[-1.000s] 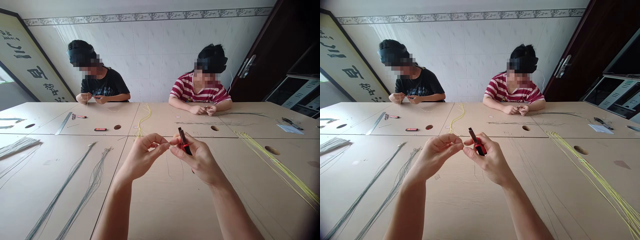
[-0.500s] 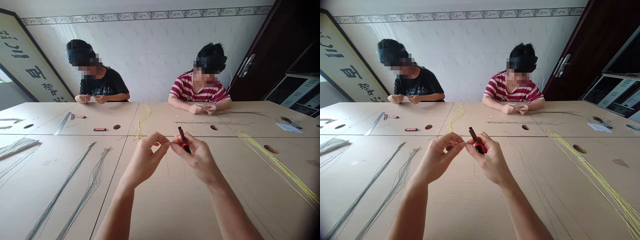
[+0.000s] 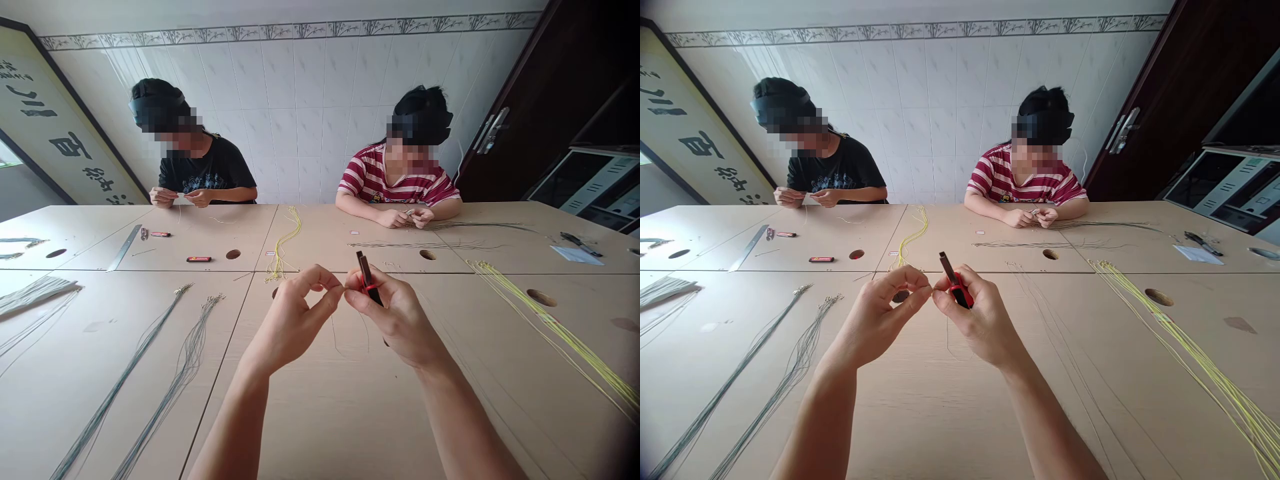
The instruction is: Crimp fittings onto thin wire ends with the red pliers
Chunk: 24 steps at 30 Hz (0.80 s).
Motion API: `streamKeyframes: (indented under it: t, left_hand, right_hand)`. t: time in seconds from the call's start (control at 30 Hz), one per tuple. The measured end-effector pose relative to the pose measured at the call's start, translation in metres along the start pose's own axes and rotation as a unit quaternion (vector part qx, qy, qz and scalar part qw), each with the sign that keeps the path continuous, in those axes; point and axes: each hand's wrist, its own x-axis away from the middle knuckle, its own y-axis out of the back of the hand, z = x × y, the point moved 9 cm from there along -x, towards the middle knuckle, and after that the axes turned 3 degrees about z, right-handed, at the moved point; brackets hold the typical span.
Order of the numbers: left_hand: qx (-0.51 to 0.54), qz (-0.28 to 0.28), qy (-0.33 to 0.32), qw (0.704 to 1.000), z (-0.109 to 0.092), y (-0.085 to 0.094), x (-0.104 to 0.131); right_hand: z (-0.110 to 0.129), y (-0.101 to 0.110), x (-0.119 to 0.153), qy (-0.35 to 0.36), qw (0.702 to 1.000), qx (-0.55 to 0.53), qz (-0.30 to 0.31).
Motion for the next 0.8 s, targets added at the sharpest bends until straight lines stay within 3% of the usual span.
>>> streamKeyframes:
  t: [0.37, 0.8]
  left_hand:
    - [-0.023, -0.016, -0.002, 1.000, 0.0016, 0.0012, 0.0005]
    - [-0.020, 0.014, -0.019, 1.000, -0.0043, -0.0015, -0.0002]
  right_hand:
    - [-0.0017, 0.0022, -0.0004, 0.002, 1.000, 0.021, -0.013]
    - [0.0021, -0.0013, -0.0025, 0.012, 1.000, 0.016, 0.009]
